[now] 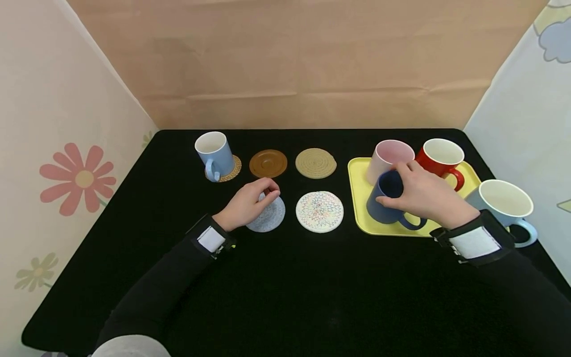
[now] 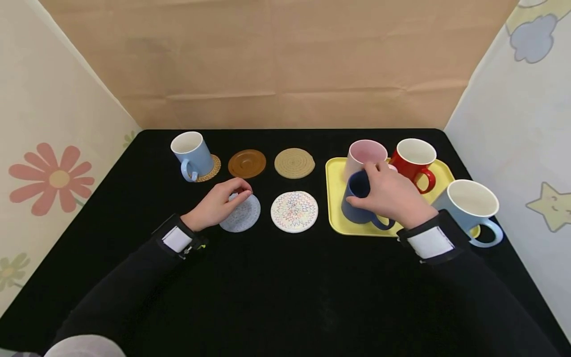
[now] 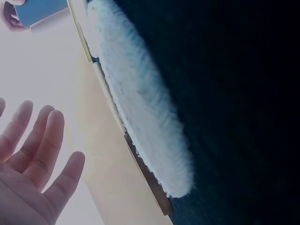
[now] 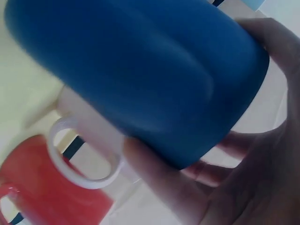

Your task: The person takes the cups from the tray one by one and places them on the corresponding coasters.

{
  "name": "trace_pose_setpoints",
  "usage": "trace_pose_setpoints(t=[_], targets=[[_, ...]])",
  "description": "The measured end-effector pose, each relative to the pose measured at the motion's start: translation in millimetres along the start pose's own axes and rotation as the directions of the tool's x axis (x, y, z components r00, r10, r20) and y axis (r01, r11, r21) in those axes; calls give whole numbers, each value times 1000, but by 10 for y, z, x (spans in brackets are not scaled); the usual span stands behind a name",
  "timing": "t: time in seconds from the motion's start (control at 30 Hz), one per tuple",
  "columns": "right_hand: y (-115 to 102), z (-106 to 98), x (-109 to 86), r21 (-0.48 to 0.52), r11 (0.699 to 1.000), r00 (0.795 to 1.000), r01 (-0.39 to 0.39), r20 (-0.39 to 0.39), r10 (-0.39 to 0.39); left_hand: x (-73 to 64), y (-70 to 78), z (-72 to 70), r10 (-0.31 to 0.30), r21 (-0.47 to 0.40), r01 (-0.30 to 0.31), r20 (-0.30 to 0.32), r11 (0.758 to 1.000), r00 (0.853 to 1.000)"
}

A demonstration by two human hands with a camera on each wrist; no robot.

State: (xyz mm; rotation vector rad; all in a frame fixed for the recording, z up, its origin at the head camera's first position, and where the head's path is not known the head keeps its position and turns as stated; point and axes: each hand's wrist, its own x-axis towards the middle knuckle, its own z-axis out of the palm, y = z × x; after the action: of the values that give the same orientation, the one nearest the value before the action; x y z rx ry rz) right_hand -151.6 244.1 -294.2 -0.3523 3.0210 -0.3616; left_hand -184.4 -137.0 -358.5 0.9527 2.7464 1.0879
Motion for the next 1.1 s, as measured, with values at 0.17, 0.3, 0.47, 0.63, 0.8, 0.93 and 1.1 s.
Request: trace_pose_setpoints(t=[0.17, 0.3, 0.47, 0.63, 0.8, 0.93, 1.1], targets=[[-107, -2, 24, -27, 999, 999, -34, 5, 34, 22, 32, 19, 8, 4, -8, 6, 1000, 1000], [-199, -4, 38, -59, 996, 998, -66, -2, 66, 39, 49, 33, 17, 16, -17, 4, 1000, 1000], [-283, 10, 33, -85, 991, 995, -99, -22, 97, 36, 70, 39, 26, 27, -26, -4, 999, 1000], [-213, -14, 7, -110, 994, 1000, -13, 10, 14, 0, 75, 30, 7, 33, -7, 4, 999, 1000], [10, -72, -32, 52, 989, 988, 136, 64, -139, -45, 36, -4, -19, 29, 19, 9, 999, 1000], [154, -58, -52, 189, 958, 968, 216, 85, -235, -52, 11, -28, -19, 23, 18, 10, 1000, 1000], [182, -9, -40, 198, 952, 967, 234, 53, -249, -53, 0, -38, -16, 11, 16, 7, 1000, 1000]])
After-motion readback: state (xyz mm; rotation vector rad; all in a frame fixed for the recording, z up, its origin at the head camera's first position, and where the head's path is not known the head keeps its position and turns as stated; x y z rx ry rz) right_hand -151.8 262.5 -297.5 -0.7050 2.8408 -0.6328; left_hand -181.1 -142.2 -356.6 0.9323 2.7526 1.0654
